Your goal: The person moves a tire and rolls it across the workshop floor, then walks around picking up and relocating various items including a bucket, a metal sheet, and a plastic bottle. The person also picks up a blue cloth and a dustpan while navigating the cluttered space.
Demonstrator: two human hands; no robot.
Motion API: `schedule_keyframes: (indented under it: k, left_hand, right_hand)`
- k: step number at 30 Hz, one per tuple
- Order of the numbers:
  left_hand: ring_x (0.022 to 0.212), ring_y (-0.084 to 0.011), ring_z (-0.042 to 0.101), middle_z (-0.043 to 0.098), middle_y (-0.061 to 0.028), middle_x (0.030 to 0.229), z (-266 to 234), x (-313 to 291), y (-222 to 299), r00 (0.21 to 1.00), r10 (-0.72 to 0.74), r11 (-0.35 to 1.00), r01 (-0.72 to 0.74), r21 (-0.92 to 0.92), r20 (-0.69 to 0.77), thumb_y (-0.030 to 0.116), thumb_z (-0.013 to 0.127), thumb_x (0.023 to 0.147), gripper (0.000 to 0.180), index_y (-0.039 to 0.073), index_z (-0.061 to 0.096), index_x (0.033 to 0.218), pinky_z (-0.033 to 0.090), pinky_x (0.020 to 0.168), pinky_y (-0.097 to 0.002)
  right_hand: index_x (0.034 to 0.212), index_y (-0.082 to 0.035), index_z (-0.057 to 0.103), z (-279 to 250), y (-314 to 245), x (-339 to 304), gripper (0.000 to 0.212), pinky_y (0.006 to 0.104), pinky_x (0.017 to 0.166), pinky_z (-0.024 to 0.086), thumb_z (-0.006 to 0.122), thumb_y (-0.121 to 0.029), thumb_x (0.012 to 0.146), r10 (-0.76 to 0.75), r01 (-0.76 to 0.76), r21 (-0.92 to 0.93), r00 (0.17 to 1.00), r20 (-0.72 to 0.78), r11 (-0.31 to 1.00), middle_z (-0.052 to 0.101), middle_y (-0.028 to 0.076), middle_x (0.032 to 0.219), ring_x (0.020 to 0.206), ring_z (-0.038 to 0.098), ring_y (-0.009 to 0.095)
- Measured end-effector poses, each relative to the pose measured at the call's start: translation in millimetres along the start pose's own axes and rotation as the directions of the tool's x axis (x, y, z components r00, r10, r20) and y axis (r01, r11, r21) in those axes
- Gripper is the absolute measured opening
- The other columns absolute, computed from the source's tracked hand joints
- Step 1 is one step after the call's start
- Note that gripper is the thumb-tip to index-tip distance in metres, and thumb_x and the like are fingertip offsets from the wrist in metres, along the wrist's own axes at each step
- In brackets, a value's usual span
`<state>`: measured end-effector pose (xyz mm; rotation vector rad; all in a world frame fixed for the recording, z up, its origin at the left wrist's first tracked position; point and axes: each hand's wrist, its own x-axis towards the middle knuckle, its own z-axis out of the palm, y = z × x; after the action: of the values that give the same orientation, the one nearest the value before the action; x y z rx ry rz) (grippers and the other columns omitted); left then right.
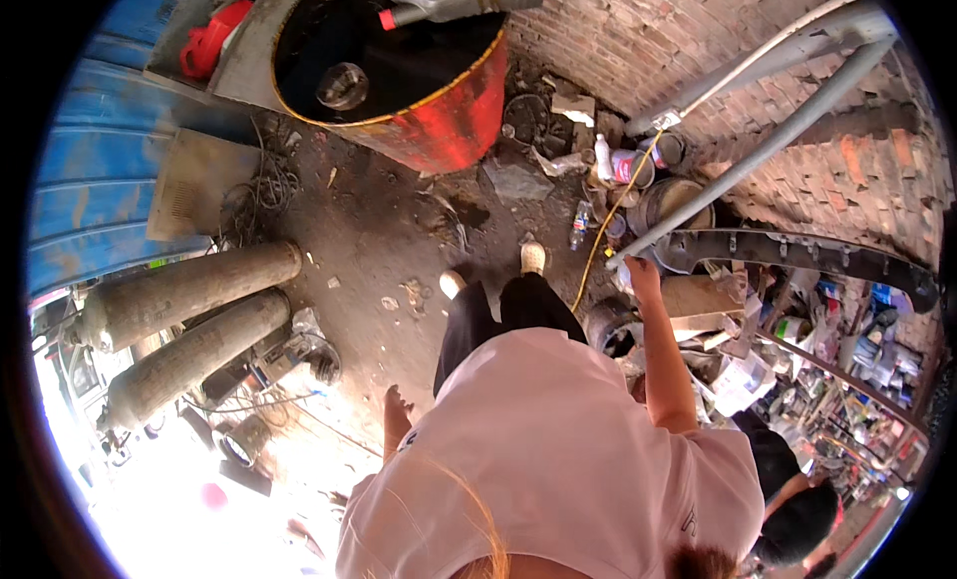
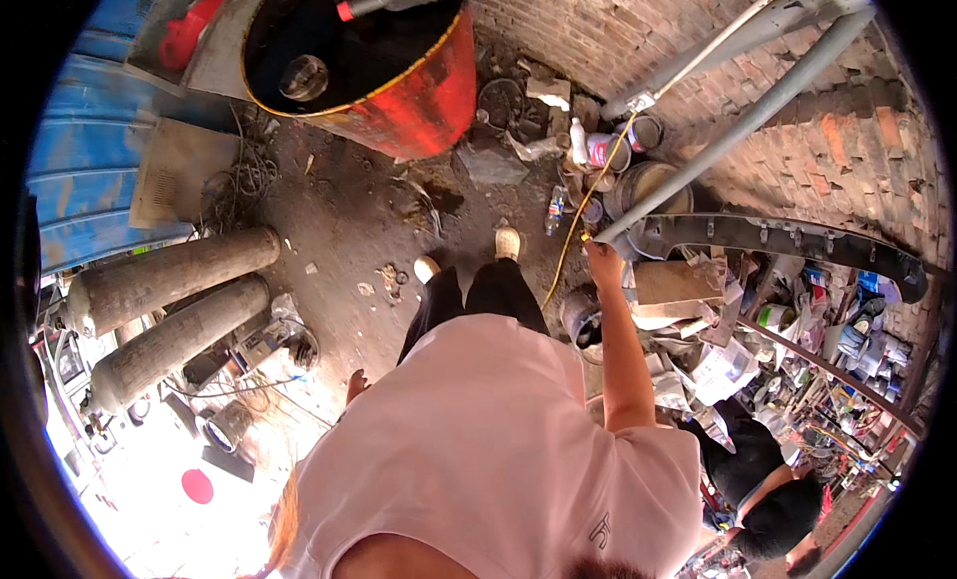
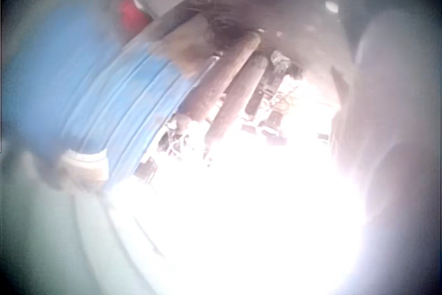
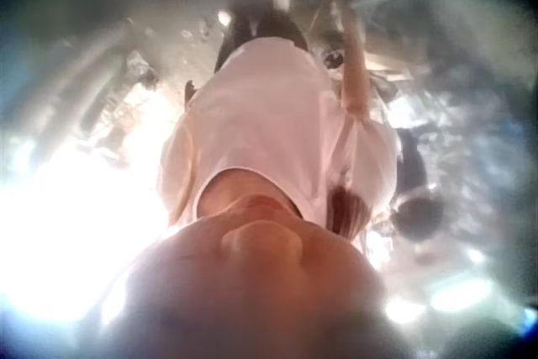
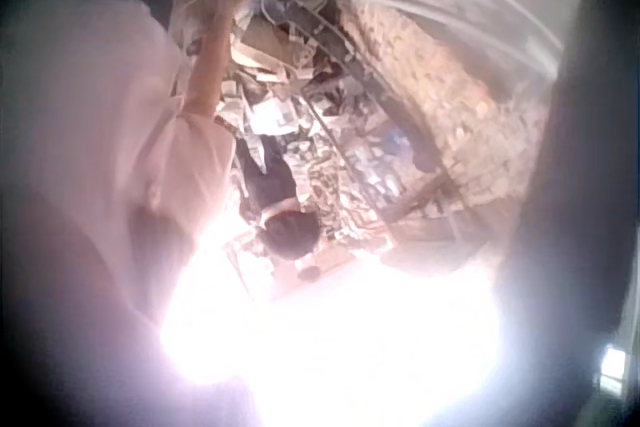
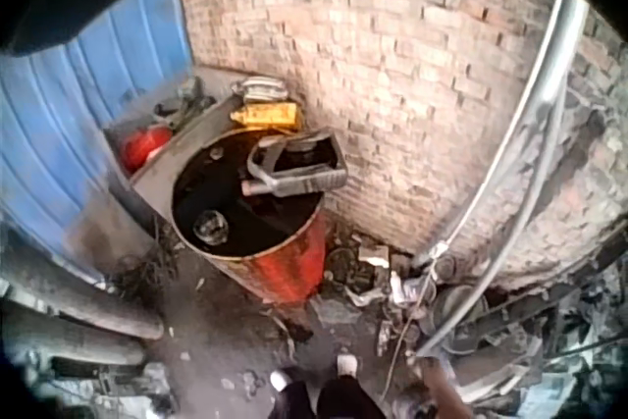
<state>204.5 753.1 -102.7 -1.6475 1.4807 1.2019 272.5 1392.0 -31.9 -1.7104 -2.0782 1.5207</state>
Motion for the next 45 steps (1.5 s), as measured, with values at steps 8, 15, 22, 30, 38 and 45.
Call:
schedule_keyframes:
  k: [8, 15, 22, 30, 38, 45]
  left_hand:
    - [0.108, -0.0199, 0.037, 0.037, -0.0103, 0.121, 48.1, -12.4, 17.6, 0.981, 0.190, 0.976, -0.185, -0.114, 0.034, 0.035, 0.048, 0.079, 0.049, 0.015, 0.034, 0.121, 0.030, 0.090, -0.0455]
    - [0.102, -0.0224, 0.039, 0.040, -0.0115, 0.115, 47.9, -97.5, -19.2, 0.964, 0.231, 0.932, -0.258, -0.254, -0.132, 0.027, 0.058, 0.073, 0.054, 0.008, 0.037, 0.119, 0.039, 0.083, -0.0374]
    - [0.092, -0.0235, 0.042, 0.042, -0.0111, 0.107, -21.8, -54.4, -163.8, 0.964, -0.059, 0.900, -0.061, -0.431, -0.259, 0.032, 0.058, 0.072, 0.048, 0.005, 0.042, 0.109, 0.040, 0.080, -0.0368]
    - [0.086, -0.0218, 0.045, 0.044, -0.0122, 0.106, -66.0, -26.1, -258.5, 0.979, -0.201, 0.783, 0.146, -0.605, -0.023, 0.032, 0.054, 0.077, 0.045, 0.009, 0.046, 0.114, 0.041, 0.067, -0.0344]
    - [0.085, -0.0237, 0.043, 0.045, -0.0124, 0.103, -167.6, 69.0, -291.8, 0.976, -0.155, 0.768, 0.020, -0.640, -0.155, 0.028, 0.056, 0.073, 0.044, 0.003, 0.045, 0.108, 0.039, 0.074, -0.0399]
    - [0.099, -0.0292, 0.041, 0.045, -0.0118, 0.107, -208.8, 94.3, -268.8, 0.977, -0.098, 0.702, -0.068, -0.709, -0.191, 0.027, 0.055, 0.073, 0.049, 0.003, 0.041, 0.113, 0.036, 0.083, -0.0435]
  right_hand:
    - [0.088, 0.002, 0.057, -17.7, 16.9, 31.7, 0.041, 0.0325, 0.068, 0.041, 0.058, -0.036, 0.072, 0.026, -0.009, -0.104, 0.987, 0.158, 0.994, 0.060, 0.013, 0.079, 0.078, 0.056, 0.023]
    - [0.089, 0.003, 0.057, 7.5, -2.3, 55.1, 0.045, 0.0365, 0.070, 0.041, 0.056, -0.039, 0.072, -0.073, 0.160, -0.207, 0.924, 0.375, 0.965, 0.060, 0.018, 0.083, 0.083, 0.056, 0.032]
    - [0.087, 0.002, 0.058, 39.4, -19.5, 48.9, 0.042, 0.0378, 0.069, 0.040, 0.054, -0.038, 0.075, -0.062, 0.253, -0.354, 0.880, 0.471, 0.900, 0.059, 0.017, 0.082, 0.080, 0.055, 0.031]
    - [0.087, 0.001, 0.058, 109.3, -68.7, -50.2, 0.039, 0.0343, 0.070, 0.040, 0.056, -0.036, 0.074, -0.185, 0.470, -0.471, 0.827, 0.531, 0.746, 0.060, 0.013, 0.084, 0.082, 0.056, 0.024]
    - [0.097, 0.003, 0.053, 174.7, -51.3, -123.4, 0.043, 0.0316, 0.077, 0.042, 0.058, -0.033, 0.074, -0.202, 0.571, -0.380, 0.707, 0.677, 0.728, 0.057, 0.016, 0.099, 0.093, 0.054, 0.026]
    - [0.115, 0.002, 0.039, 196.3, -95.9, -144.1, 0.056, 0.0321, 0.077, 0.042, 0.059, -0.031, 0.074, -0.429, 0.671, -0.294, 0.691, 0.582, 0.681, 0.057, 0.016, 0.099, 0.092, 0.055, 0.026]
